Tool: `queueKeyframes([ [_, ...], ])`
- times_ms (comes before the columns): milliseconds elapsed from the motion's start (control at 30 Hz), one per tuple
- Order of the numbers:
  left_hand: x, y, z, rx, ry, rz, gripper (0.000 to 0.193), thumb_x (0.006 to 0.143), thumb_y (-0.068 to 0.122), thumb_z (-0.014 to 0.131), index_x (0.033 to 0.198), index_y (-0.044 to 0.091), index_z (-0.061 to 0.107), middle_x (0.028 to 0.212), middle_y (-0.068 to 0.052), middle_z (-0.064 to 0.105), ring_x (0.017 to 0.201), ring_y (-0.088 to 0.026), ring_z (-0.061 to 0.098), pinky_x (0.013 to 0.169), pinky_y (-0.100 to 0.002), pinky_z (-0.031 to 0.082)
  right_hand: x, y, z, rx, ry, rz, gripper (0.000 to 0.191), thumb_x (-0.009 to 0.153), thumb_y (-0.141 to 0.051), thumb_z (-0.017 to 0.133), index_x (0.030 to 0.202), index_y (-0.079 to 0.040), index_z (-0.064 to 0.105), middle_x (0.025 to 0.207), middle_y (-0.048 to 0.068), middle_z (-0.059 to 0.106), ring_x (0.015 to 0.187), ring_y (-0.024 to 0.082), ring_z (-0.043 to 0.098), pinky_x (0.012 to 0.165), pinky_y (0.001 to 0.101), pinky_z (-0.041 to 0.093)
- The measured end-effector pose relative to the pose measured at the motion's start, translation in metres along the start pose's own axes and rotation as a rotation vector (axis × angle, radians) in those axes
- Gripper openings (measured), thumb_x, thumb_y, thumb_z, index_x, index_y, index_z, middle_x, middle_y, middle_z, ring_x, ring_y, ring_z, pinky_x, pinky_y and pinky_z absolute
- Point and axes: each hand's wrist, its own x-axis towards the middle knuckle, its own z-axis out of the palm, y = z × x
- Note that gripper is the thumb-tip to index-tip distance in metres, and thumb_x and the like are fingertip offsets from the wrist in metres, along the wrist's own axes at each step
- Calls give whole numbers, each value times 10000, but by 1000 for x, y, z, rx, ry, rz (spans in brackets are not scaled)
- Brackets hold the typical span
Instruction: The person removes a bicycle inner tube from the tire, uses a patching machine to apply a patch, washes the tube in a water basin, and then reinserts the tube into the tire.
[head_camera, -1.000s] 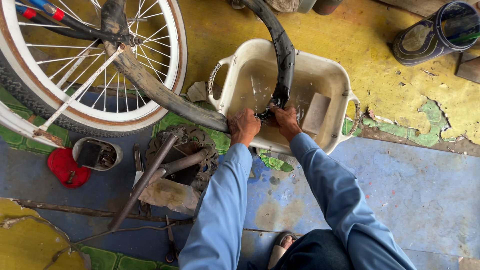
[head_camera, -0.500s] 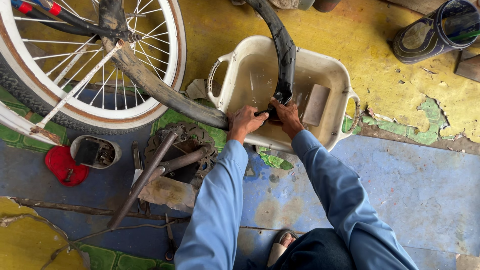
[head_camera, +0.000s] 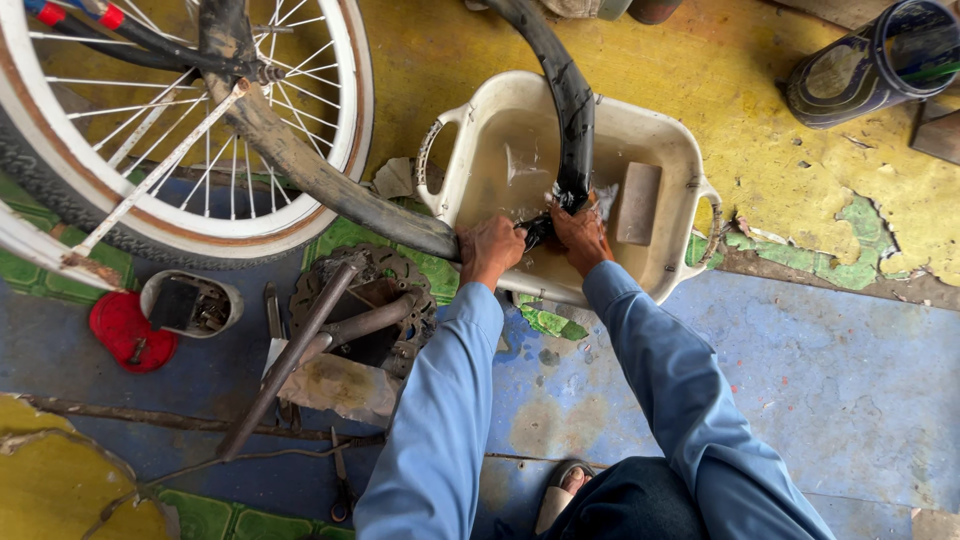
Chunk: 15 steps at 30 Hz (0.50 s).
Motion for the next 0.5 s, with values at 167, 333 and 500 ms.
queueKeyframes([
  [167,-7,0,-9,51,-3,-50,212,829,278,746,870,71,769,959,-219,739,959,-396,714,878,-478,546,-4,-1,-2,215,-305,250,536,857,-534,757,1048,-39,678,839,105,717,695,265,719,618,463,632],
  [333,-4,0,-11,12,70,-48,175,766,176,733,883,48,753,1019,-202,733,1007,-363,709,907,-440,550,-7,-7,-10,237,-532,365,413,820,-429,791,1059,-113,675,902,62,747,762,215,749,708,501,654],
  [500,5,-5,4,-67,38,-77,274,736,167,745,997,91,706,1041,-143,721,1021,-312,688,940,-431,511,2,5,-12,302,-365,274,332,843,-339,803,1040,-78,746,867,99,747,705,215,733,655,425,647],
])
